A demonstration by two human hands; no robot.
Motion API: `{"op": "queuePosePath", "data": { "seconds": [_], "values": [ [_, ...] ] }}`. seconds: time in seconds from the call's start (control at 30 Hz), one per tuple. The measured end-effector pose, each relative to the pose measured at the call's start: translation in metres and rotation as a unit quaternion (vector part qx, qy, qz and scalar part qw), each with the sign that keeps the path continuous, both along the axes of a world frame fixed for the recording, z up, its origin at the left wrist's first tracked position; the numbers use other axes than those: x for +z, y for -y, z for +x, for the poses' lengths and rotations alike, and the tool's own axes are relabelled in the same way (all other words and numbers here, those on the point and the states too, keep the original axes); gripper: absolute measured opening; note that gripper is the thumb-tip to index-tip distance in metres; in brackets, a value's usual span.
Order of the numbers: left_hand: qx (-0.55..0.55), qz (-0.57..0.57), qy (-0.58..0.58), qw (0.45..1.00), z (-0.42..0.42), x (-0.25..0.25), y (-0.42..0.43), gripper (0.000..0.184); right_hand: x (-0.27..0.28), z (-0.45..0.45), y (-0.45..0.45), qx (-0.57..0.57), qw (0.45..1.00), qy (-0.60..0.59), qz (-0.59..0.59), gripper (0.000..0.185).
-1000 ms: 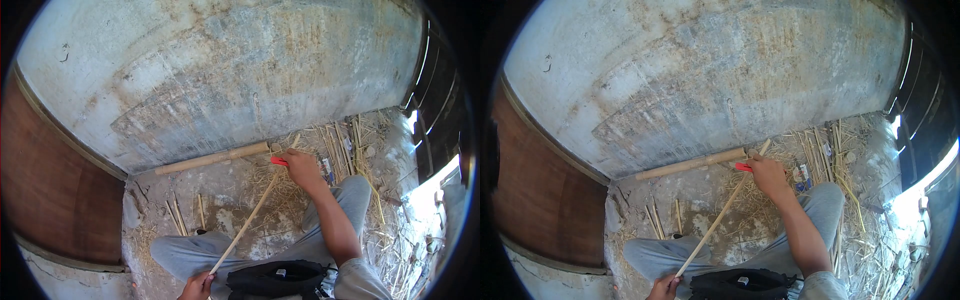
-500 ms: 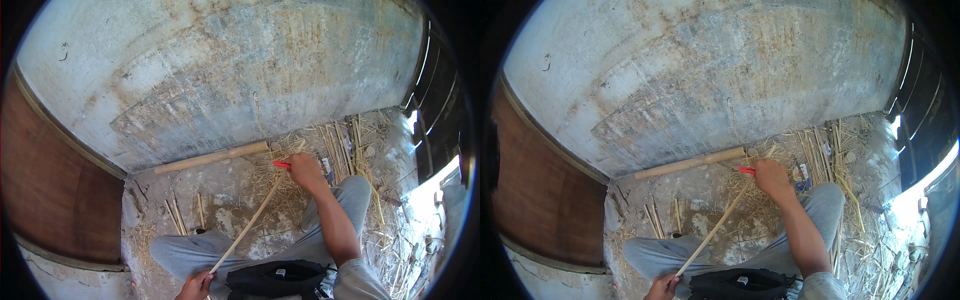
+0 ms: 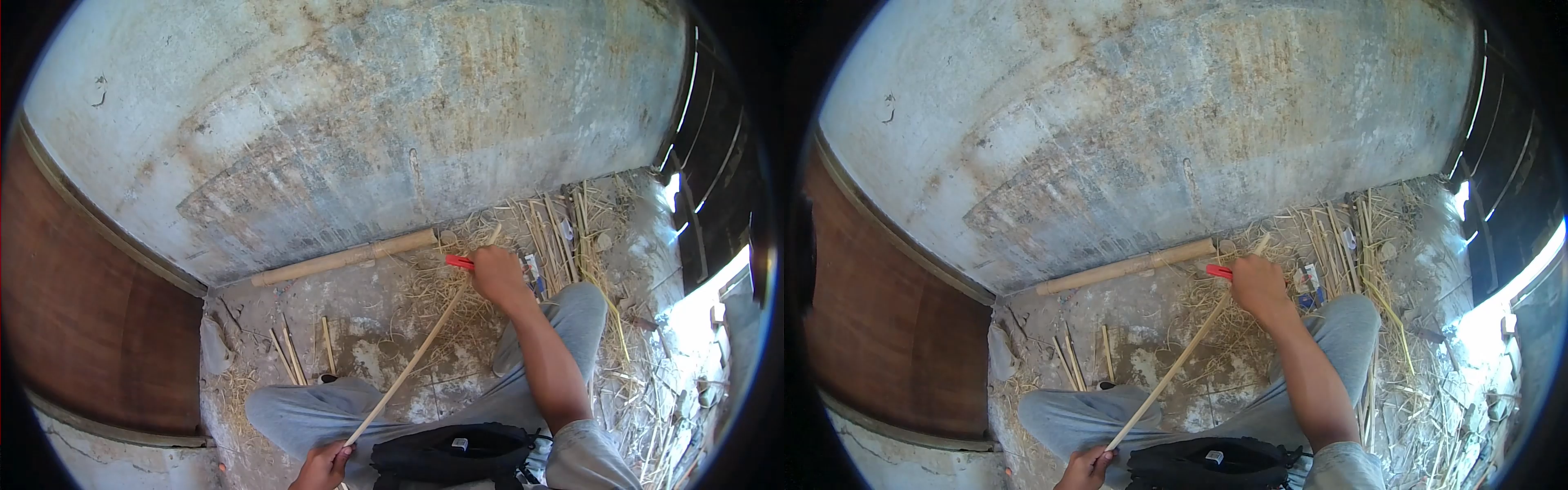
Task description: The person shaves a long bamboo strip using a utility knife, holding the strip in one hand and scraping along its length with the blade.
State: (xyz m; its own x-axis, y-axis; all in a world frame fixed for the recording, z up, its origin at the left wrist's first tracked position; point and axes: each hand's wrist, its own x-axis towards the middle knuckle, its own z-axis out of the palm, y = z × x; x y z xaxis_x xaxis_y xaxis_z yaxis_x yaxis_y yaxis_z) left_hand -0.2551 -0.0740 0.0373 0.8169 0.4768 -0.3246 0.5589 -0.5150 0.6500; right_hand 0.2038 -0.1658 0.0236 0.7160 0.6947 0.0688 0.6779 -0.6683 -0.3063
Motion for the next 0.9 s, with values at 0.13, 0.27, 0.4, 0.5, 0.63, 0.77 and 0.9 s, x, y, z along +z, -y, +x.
{"op": "queuePosePath", "data": {
  "seconds": [0.13,0.27,0.4,0.5,0.63,0.77,0.9],
  "values": [
    [0.005,0.034,0.027,0.999,-0.003,-0.009,0.002,0.031,0.001,-0.001,0.001,-0.008,0.999,-0.031,-0.010,0.019],
    [-0.011,0.029,0.038,0.999,0.000,-0.004,0.003,0.028,0.015,-0.006,0.000,-0.038,0.994,-0.076,-0.064,0.026],
    [-0.030,0.038,0.062,0.997,0.000,-0.008,0.002,0.025,0.014,-0.006,-0.001,-0.062,0.991,-0.088,-0.074,0.029],
    [-0.031,0.045,0.071,0.996,0.003,-0.006,0.002,0.024,0.009,-0.004,-0.004,-0.066,0.991,-0.079,-0.091,0.029],
    [-0.012,0.016,0.055,0.998,0.007,-0.002,0.002,0.026,-0.003,-0.003,-0.006,-0.095,0.992,-0.079,-0.014,0.026],
    [0.013,0.000,0.051,0.999,0.007,-0.003,0.001,0.031,-0.013,0.005,-0.009,-0.117,0.985,-0.050,0.121,0.024],
    [0.016,-0.007,0.068,0.998,0.006,-0.005,0.000,0.034,-0.006,0.004,-0.008,-0.151,0.972,-0.010,0.177,0.022]
  ]
}}
